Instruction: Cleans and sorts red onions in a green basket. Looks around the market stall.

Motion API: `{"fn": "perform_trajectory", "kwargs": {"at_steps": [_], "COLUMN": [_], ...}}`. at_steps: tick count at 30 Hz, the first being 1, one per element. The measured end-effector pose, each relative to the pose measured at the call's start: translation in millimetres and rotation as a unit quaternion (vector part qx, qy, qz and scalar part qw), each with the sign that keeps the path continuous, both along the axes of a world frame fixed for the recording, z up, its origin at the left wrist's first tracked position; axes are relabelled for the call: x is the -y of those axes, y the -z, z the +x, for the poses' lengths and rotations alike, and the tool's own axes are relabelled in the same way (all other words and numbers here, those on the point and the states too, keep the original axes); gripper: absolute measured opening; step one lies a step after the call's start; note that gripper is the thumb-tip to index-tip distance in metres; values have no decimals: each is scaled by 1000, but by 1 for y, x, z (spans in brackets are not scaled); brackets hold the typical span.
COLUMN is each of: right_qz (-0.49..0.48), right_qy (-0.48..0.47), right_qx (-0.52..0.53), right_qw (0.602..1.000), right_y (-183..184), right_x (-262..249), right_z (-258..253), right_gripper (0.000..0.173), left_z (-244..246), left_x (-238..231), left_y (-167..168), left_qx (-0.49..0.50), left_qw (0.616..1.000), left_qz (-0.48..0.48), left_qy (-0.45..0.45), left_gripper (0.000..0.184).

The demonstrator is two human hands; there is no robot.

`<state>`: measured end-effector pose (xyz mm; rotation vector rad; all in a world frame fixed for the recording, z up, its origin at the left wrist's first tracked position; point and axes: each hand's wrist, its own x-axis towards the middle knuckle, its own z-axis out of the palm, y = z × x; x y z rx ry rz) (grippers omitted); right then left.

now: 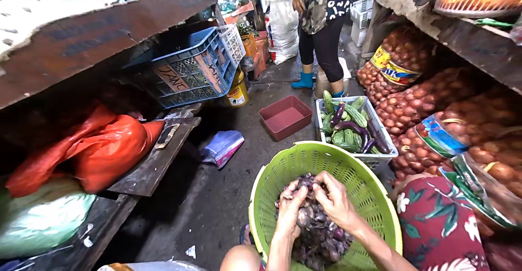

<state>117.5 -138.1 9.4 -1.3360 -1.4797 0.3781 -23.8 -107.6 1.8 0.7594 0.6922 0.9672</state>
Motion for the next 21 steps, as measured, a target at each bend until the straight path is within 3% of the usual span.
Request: {"fn": "perform_trajectory", "kwargs": {"at_steps": [2,4,7,9,15,18,21], "right_qz": [20,-27,-169,-207,-130,-106,-40], "right_qy": [64,86,-6,-63,-87,-104,-178], "right_qx": [54,43,-9,-28,-100,-158,-111], "right_qw": [996,995,985,976,983,976,977], "right_y": [2,5,3,5,-6,-20,-19], "right_x": [-5,-9,-7,-4,-1,3,5], "right_z": [6,21,43,46,38,32,33], "right_gripper": [19,20,17,10,33,25,37], "left_z": [-2,-8,-16,-18,-21,-22,-24], "left_x": [3,5,0,-2,-2,-2,1], "left_y": [-2,-4,-5,-3,3,6,1], "left_qx": [34,98,173,196,210,195,112], "left_qw": [999,992,977,969,952,956,975], "left_qz": [-34,-76,-110,-103,-91,-98,-109], "left_qy": [9,13,58,113,205,197,157], "left_gripper": [20,21,41,52,61,57,52]}}
